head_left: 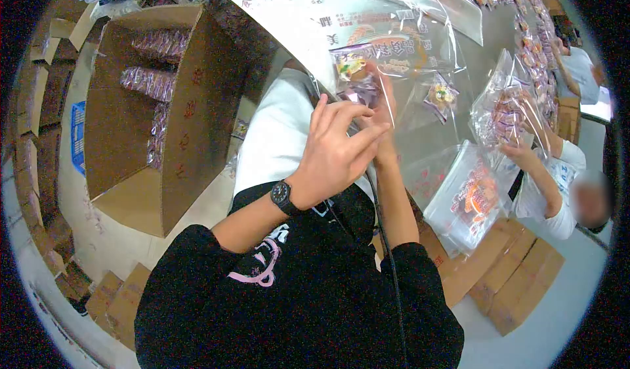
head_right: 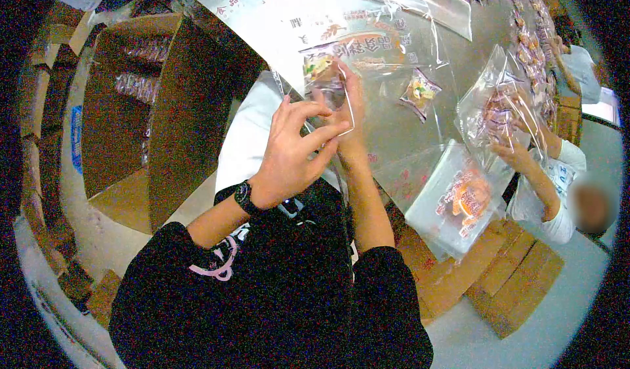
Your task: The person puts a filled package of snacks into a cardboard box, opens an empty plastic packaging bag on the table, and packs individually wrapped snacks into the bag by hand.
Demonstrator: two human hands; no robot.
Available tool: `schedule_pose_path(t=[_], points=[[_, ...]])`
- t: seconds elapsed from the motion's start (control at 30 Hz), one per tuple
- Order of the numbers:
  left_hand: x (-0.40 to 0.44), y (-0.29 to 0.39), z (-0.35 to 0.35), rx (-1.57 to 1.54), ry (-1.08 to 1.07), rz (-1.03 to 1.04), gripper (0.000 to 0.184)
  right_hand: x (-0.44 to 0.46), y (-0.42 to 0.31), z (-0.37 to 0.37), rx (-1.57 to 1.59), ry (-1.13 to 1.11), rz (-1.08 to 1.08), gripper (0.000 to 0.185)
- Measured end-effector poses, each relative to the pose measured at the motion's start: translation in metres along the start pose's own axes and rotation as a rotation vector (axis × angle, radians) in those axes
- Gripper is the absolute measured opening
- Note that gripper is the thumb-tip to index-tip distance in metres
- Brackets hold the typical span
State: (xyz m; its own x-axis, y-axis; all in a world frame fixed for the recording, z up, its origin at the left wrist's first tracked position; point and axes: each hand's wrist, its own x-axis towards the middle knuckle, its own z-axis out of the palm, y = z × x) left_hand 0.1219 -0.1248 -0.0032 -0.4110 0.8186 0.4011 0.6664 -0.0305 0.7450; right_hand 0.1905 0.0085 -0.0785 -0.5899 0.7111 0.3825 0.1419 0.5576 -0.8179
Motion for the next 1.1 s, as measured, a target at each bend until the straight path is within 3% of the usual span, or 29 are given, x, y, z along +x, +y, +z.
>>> schedule_pose_path(t=[0.07,0.17,0.27,0.37,0.43,0.47,0.6,0.73,0.8,0.9,0.97,1.0,1.07,1.1], points=[[0.001,0.000,-0.002,-0.014,0.007,-0.010,0.034,0.004,-0.007,0.003,0.045,-0.023,-0.024,0.061],[0.004,-0.003,-0.004,-0.002,0.036,0.015,0.032,0.012,0.002,-0.001,-0.124,-0.052,-0.214,0.061],[0.007,-0.002,-0.001,-0.046,0.034,0.015,0.030,0.019,-0.012,0.004,-0.020,-0.054,-0.068,0.061],[0.008,-0.001,0.004,-0.051,0.038,0.040,0.030,0.027,0.001,0.012,0.143,-0.196,0.158,0.067],[0.010,-0.001,0.003,-0.057,0.031,0.046,0.029,0.042,0.002,0.015,0.150,-0.317,0.139,0.067],[0.008,0.001,0.003,-0.063,0.022,0.042,0.028,0.051,-0.003,0.018,-0.040,-0.293,-0.067,0.061],[0.007,-0.005,0.006,-0.074,0.060,0.080,0.028,0.076,-0.007,0.027,-0.052,-0.315,-0.195,0.056],[0.006,-0.005,-0.003,-0.145,-0.013,0.163,0.031,0.095,-0.001,0.048,0.089,-0.241,0.095,0.057],[0.007,-0.011,-0.008,-0.195,-0.013,0.188,0.035,0.093,0.010,0.055,0.174,-0.166,0.081,0.061],[0.020,-0.044,-0.020,-0.194,0.356,-0.093,0.039,0.089,0.015,0.049,0.261,-0.176,0.120,0.059],[0.042,-0.070,-0.025,-0.255,0.499,-0.369,0.065,0.087,0.026,0.050,0.360,-0.222,0.177,0.059],[0.051,-0.086,-0.019,-0.326,0.549,-0.453,0.078,0.089,0.027,0.046,0.355,-0.245,0.001,0.052],[0.064,-0.096,-0.018,-0.479,0.581,-0.625,0.102,0.088,0.024,0.050,0.462,-0.229,0.080,0.055],[0.065,-0.096,-0.015,-0.620,0.612,-0.638,0.103,0.087,0.022,0.051,0.513,-0.218,0.117,0.056]])
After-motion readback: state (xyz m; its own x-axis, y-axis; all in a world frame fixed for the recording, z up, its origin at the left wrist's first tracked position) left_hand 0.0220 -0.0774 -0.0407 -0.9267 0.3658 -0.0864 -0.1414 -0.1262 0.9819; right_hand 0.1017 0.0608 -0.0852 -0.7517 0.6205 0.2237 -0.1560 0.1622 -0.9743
